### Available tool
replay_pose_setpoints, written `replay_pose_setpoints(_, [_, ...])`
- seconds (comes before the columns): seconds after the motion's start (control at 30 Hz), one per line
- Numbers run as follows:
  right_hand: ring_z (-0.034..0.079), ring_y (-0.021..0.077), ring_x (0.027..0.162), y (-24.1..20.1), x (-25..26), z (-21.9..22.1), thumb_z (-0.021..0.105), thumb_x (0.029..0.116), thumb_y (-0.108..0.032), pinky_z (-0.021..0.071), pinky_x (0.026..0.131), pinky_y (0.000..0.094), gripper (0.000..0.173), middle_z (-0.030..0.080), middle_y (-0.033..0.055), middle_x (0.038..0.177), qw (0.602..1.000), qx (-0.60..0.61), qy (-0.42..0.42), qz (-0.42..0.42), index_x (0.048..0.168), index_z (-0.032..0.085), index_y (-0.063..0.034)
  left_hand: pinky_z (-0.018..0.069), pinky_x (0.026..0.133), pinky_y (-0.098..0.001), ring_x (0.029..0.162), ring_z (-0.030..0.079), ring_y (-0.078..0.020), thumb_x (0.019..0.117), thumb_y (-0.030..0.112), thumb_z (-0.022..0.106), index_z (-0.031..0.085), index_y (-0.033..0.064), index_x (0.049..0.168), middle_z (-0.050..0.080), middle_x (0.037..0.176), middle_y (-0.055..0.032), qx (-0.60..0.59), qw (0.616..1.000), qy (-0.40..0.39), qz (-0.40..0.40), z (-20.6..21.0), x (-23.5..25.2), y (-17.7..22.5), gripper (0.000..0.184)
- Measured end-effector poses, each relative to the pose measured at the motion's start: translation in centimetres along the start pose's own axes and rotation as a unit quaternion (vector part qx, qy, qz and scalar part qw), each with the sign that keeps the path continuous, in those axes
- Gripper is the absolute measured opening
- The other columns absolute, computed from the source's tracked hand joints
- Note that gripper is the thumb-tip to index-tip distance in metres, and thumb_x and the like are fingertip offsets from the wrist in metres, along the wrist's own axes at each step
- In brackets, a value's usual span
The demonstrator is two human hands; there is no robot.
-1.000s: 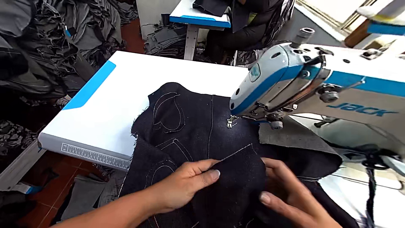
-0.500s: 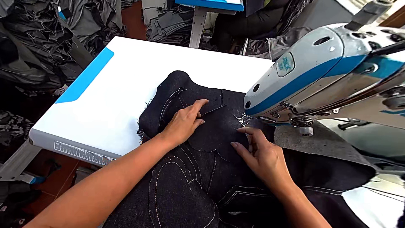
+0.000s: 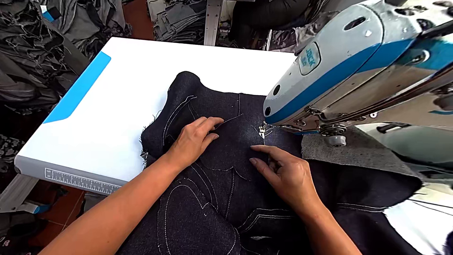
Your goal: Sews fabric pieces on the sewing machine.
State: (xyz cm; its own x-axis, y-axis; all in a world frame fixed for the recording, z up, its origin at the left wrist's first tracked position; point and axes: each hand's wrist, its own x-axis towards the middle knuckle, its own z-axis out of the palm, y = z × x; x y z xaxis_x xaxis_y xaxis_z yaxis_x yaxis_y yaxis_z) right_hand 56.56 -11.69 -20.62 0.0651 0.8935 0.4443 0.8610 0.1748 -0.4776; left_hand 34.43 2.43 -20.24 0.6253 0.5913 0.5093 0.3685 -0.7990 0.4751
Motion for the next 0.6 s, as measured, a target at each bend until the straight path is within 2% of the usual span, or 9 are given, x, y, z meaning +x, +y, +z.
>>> replay_pose_setpoints(0.03, [0.044,0.0058,0.054,0.0,0.0,0.0,0.065,0.0948,-0.025,0.0359,0.049,0.0234,0.030,0.066,0.0022,0.080,1.000,0.001,-0.001,0.001,0.117,0.074,-0.0076,0.0562,0.080,-0.0305,0.084,0.068,-0.0219,0.0944,0.006,0.069,0.068,0.0008,0.124,0.070,0.099,-0.0145,0.011,1.000,0.004,0.010,0.1,-0.1,0.0,0.030])
replay_pose_setpoints(0.1, [0.045,0.0055,0.055,0.0,0.0,0.0,0.065,0.0950,-0.025,0.0371,0.050,0.0230,0.030,0.067,0.0021,0.082,1.000,0.001,-0.003,-0.001,0.118,0.074,-0.0081,0.0546,0.094,-0.0376,0.102,0.068,-0.0290,0.0939,0.006,0.069,0.071,0.0026,0.121,0.069,0.111,-0.0165,0.037,0.999,0.007,0.033,0.2,-0.1,0.0,0.028])
replay_pose_setpoints(0.17, [0.046,0.0051,0.055,0.1,0.0,0.0,0.066,0.0953,-0.026,0.0372,0.050,0.0226,0.030,0.067,0.0019,0.081,1.000,0.002,-0.007,-0.004,0.118,0.074,-0.0081,0.0498,0.100,-0.0432,0.113,0.062,-0.0343,0.0947,0.007,0.067,0.072,0.0055,0.120,0.066,0.123,-0.0182,0.053,0.997,0.003,0.051,0.1,0.0,0.4,0.026])
replay_pose_setpoints(0.3, [0.044,0.0025,0.054,0.6,0.3,-0.5,0.064,0.0949,-0.025,0.0366,0.050,0.0207,0.030,0.067,-0.0007,0.081,0.999,0.020,-0.029,-0.007,0.119,0.074,-0.0101,0.0511,0.100,-0.0454,0.117,0.063,-0.0348,0.0965,0.009,0.065,0.075,0.0058,0.113,0.068,0.121,-0.0176,0.042,0.993,-0.028,0.104,-0.3,0.9,2.3,0.019])
replay_pose_setpoints(0.43, [0.042,0.0015,0.053,0.8,0.4,-0.7,0.067,0.0941,-0.026,0.0344,0.049,0.0201,0.031,0.064,-0.0025,0.077,0.998,0.035,-0.043,0.003,0.120,0.074,-0.0109,0.0515,0.100,-0.0420,0.116,0.063,-0.0332,0.0943,0.006,0.068,0.075,0.0036,0.110,0.069,0.115,-0.0160,0.004,0.990,-0.090,0.112,0.0,2.1,3.6,0.018])
replay_pose_setpoints(0.53, [0.042,0.0021,0.052,0.6,0.3,-0.6,0.069,0.0932,-0.027,0.0349,0.049,0.0209,0.032,0.065,-0.0014,0.078,0.999,0.036,-0.034,0.011,0.120,0.074,-0.0101,0.0489,0.105,-0.0430,0.122,0.061,-0.0347,0.0956,0.012,0.069,0.073,0.0008,0.115,0.068,0.122,-0.0186,-0.018,0.988,-0.118,0.099,1.1,2.0,3.8,0.022])
replay_pose_setpoints(0.57, [0.042,0.0021,0.052,0.6,0.3,-0.5,0.069,0.0932,-0.027,0.0348,0.048,0.0210,0.032,0.065,-0.0017,0.077,0.999,0.034,-0.032,0.014,0.120,0.074,-0.0103,0.0452,0.111,-0.0456,0.131,0.057,-0.0352,0.0979,0.018,0.067,0.071,0.0010,0.121,0.065,0.130,-0.0190,-0.013,0.986,-0.136,0.091,1.6,1.7,3.9,0.029])
replay_pose_setpoints(0.6, [0.041,0.0023,0.052,0.6,0.3,-0.5,0.069,0.0932,-0.027,0.0344,0.048,0.0212,0.032,0.064,-0.0017,0.076,0.999,0.031,-0.030,0.015,0.120,0.074,-0.0104,0.0380,0.117,-0.0486,0.140,0.049,-0.0340,0.1020,0.028,0.061,0.065,0.0034,0.133,0.060,0.142,-0.0170,0.010,0.982,-0.169,0.080,1.9,1.2,3.8,0.040])
